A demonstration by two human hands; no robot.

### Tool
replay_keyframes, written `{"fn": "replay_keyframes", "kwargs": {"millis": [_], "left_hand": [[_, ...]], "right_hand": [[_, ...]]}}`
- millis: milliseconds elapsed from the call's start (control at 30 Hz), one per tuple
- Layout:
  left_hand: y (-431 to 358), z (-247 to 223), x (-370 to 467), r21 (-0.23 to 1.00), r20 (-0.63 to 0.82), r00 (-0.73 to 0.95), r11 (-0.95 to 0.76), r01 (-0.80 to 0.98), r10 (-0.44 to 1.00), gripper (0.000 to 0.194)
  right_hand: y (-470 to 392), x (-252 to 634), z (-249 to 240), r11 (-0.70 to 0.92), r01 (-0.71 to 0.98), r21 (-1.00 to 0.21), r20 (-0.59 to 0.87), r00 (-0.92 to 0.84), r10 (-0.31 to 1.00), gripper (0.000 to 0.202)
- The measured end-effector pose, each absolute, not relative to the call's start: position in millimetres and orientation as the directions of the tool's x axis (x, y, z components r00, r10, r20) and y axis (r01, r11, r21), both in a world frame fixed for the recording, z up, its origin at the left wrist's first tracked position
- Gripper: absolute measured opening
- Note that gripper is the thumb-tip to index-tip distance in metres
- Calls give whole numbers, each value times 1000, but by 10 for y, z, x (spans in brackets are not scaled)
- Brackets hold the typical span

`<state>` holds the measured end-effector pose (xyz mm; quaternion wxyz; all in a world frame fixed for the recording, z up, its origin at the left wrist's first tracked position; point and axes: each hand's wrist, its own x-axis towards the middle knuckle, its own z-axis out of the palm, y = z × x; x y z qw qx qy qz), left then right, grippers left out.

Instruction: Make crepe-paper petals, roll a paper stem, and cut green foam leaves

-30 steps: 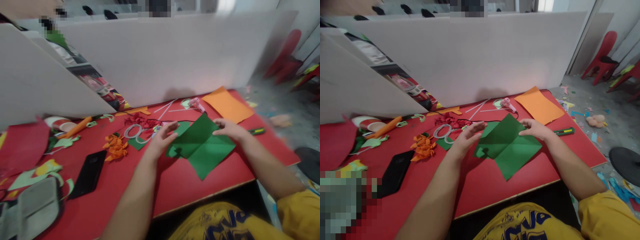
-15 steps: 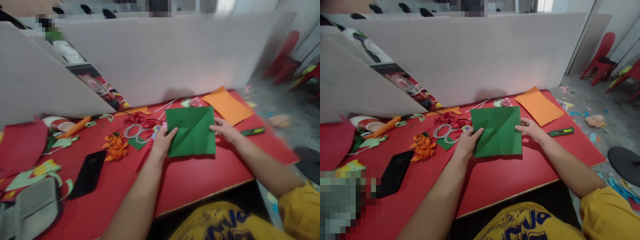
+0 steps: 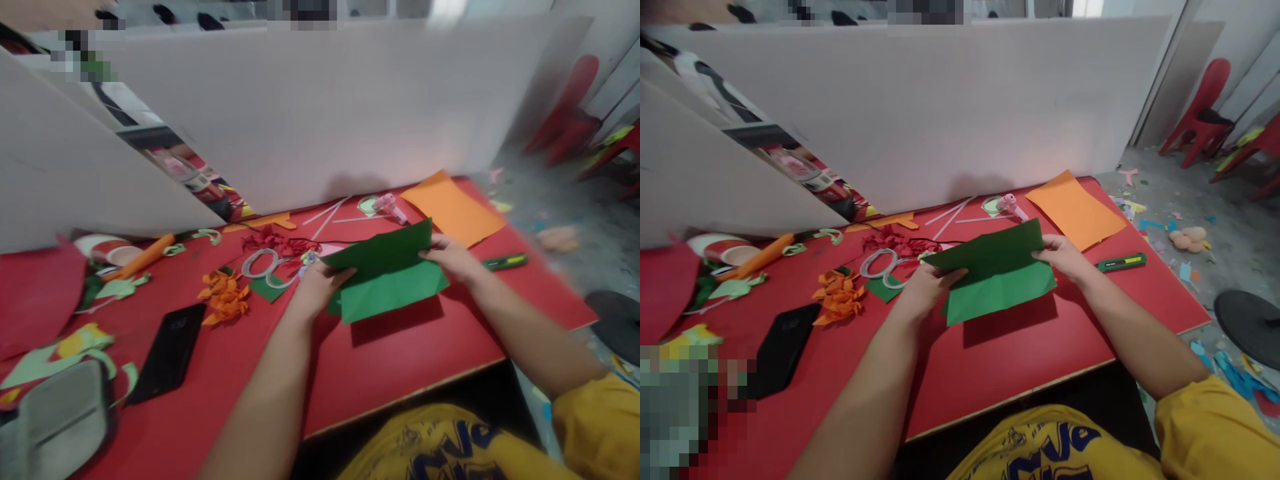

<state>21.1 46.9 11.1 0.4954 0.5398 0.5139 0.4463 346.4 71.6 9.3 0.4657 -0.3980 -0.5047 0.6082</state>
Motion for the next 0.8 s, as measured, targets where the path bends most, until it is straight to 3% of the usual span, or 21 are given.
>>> {"fn": "replay_keyframes", "kwargs": {"millis": [100,200,300,400,500,633,800], "left_hand": [[453,178,91,981,29,187,-64,183,982,26],[454,238,-70,943,114,368,-217,253,923,15],[429,298,-136,905,158,409,-297,304,899,21],[349,338,-11,839,161,394,-336,428,905,26],[252,316,234,782,4,502,-316,537,865,59],[213,196,480,845,-90,503,-202,496,860,35],[250,53,595,984,-157,223,132,121,962,52]], "right_hand": [[724,3473,68,-90,-111,-990,-57,-271,961,21],[730,3493,73,12,-78,-997,35,-291,956,12],[713,3498,112,243,15,-970,222,-355,908,9],[649,3447,155,416,115,-902,314,-486,815,21],[554,3357,179,485,125,-866,323,-601,731,30],[482,3294,176,297,17,-955,248,-506,826,28],[526,3261,67,-39,-203,-978,32,-336,941,46]]}}
